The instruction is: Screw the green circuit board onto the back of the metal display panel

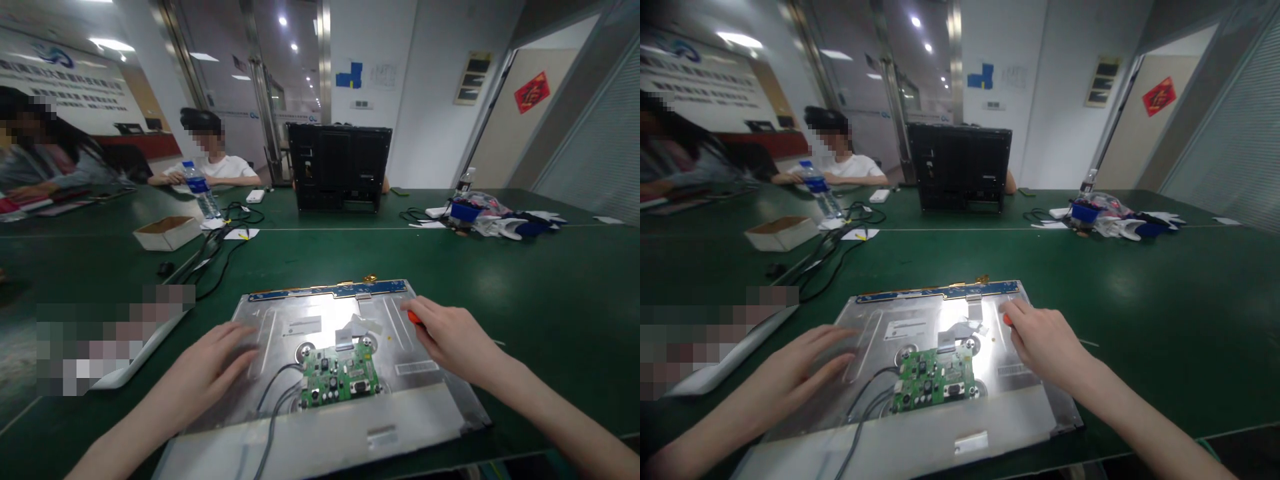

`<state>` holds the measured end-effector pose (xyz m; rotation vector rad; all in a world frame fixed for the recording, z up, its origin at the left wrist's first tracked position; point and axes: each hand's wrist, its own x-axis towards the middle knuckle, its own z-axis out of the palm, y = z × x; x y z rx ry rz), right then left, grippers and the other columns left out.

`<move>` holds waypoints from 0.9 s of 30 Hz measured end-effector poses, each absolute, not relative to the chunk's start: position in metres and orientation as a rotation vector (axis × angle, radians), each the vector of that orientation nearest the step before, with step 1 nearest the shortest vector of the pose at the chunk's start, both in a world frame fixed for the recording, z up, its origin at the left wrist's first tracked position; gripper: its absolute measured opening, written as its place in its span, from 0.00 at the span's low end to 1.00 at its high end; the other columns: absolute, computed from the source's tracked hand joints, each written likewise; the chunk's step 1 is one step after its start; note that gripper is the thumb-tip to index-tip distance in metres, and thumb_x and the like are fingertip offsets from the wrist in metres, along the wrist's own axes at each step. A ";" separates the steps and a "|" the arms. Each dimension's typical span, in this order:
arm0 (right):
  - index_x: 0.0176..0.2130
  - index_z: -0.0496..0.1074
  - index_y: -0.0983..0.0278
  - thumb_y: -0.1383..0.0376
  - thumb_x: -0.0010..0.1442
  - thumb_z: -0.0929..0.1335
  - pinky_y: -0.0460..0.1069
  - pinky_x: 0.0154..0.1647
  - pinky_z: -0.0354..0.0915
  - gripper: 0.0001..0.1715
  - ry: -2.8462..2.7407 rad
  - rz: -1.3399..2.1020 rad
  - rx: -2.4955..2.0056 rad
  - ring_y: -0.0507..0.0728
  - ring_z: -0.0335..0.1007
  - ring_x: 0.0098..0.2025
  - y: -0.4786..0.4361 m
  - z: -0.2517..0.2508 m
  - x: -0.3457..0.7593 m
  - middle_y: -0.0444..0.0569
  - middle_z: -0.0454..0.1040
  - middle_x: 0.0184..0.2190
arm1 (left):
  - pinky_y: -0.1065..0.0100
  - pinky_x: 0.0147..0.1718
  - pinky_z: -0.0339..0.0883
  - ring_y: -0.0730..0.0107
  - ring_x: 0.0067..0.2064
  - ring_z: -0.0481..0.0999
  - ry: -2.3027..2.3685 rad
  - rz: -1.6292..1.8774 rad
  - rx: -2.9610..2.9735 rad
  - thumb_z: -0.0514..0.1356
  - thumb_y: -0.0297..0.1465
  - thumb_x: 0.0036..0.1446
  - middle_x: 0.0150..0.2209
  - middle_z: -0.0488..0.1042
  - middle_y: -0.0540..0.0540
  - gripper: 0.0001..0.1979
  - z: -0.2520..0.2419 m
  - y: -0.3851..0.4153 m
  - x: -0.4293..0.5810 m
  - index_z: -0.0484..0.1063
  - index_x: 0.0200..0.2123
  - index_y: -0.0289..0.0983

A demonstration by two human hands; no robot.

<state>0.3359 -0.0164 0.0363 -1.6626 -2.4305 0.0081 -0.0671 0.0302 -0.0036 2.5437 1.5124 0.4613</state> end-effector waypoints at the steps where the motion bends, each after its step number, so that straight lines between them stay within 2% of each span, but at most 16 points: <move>1: 0.46 0.69 0.64 0.72 0.61 0.61 0.51 0.32 0.68 0.14 -2.409 0.038 -1.733 0.57 0.75 0.33 -0.021 0.027 0.340 0.53 0.76 0.41 | 0.56 0.49 0.70 0.51 0.48 0.77 1.569 0.452 2.553 0.50 0.51 0.61 0.48 0.77 0.40 0.27 -0.006 0.025 -0.072 0.75 0.49 0.39; 3: 0.43 0.71 0.63 0.71 0.61 0.62 0.53 0.35 0.70 0.13 -2.381 0.109 -1.812 0.59 0.77 0.35 -0.029 0.011 0.346 0.53 0.77 0.42 | 0.53 0.51 0.69 0.49 0.49 0.77 1.692 0.387 2.510 0.49 0.53 0.61 0.49 0.76 0.37 0.29 -0.011 0.016 -0.079 0.75 0.48 0.37; 6: 0.44 0.73 0.62 0.68 0.64 0.61 0.54 0.36 0.73 0.14 -2.334 0.160 -1.844 0.60 0.79 0.37 -0.042 -0.009 0.351 0.53 0.79 0.44 | 0.51 0.49 0.70 0.47 0.45 0.78 1.849 0.324 2.408 0.47 0.56 0.59 0.44 0.76 0.36 0.33 -0.018 0.003 -0.086 0.74 0.47 0.36; 11: 0.52 0.73 0.63 0.66 0.66 0.59 0.57 0.38 0.76 0.20 -2.283 0.147 -1.866 0.63 0.81 0.41 -0.059 -0.027 0.356 0.56 0.76 0.54 | 0.52 0.45 0.72 0.48 0.41 0.79 1.900 0.259 2.280 0.47 0.53 0.59 0.40 0.76 0.39 0.27 -0.020 -0.001 -0.086 0.75 0.41 0.40; 14: 0.51 0.75 0.64 0.65 0.67 0.58 0.57 0.40 0.77 0.22 -2.235 0.147 -1.911 0.63 0.81 0.43 -0.064 -0.030 0.354 0.57 0.75 0.55 | 0.52 0.45 0.72 0.47 0.40 0.80 1.878 0.258 2.251 0.46 0.52 0.60 0.38 0.76 0.39 0.27 -0.014 0.003 -0.084 0.76 0.38 0.40; 17: 0.49 0.76 0.64 0.65 0.66 0.60 0.57 0.40 0.76 0.20 -2.207 0.121 -1.963 0.63 0.81 0.43 -0.064 -0.030 0.350 0.56 0.75 0.55 | 0.51 0.45 0.72 0.46 0.40 0.80 1.858 0.317 2.236 0.47 0.52 0.59 0.37 0.77 0.39 0.27 -0.010 0.008 -0.085 0.76 0.38 0.39; 20: 0.48 0.77 0.65 0.67 0.64 0.60 0.57 0.37 0.76 0.19 -2.180 0.049 -2.080 0.65 0.81 0.40 -0.063 -0.029 0.353 0.58 0.78 0.51 | 0.53 0.46 0.72 0.48 0.41 0.80 1.786 0.344 2.241 0.49 0.51 0.60 0.38 0.78 0.39 0.28 -0.010 0.010 -0.079 0.77 0.43 0.37; 24: 0.41 0.78 0.64 0.65 0.66 0.60 0.55 0.31 0.72 0.18 -2.073 0.013 -2.269 0.65 0.80 0.34 -0.061 -0.023 0.372 0.57 0.82 0.36 | 0.58 0.44 0.74 0.52 0.42 0.80 1.608 0.365 2.300 0.50 0.49 0.62 0.42 0.78 0.39 0.27 -0.014 0.008 -0.056 0.76 0.49 0.36; 27: 0.36 0.78 0.64 0.60 0.67 0.59 0.55 0.29 0.70 0.21 -1.961 -0.012 -2.393 0.65 0.79 0.32 -0.059 -0.017 0.391 0.57 0.80 0.29 | 0.59 0.51 0.71 0.53 0.50 0.78 1.418 0.362 2.380 0.52 0.44 0.64 0.50 0.76 0.40 0.22 -0.017 0.006 -0.035 0.76 0.51 0.39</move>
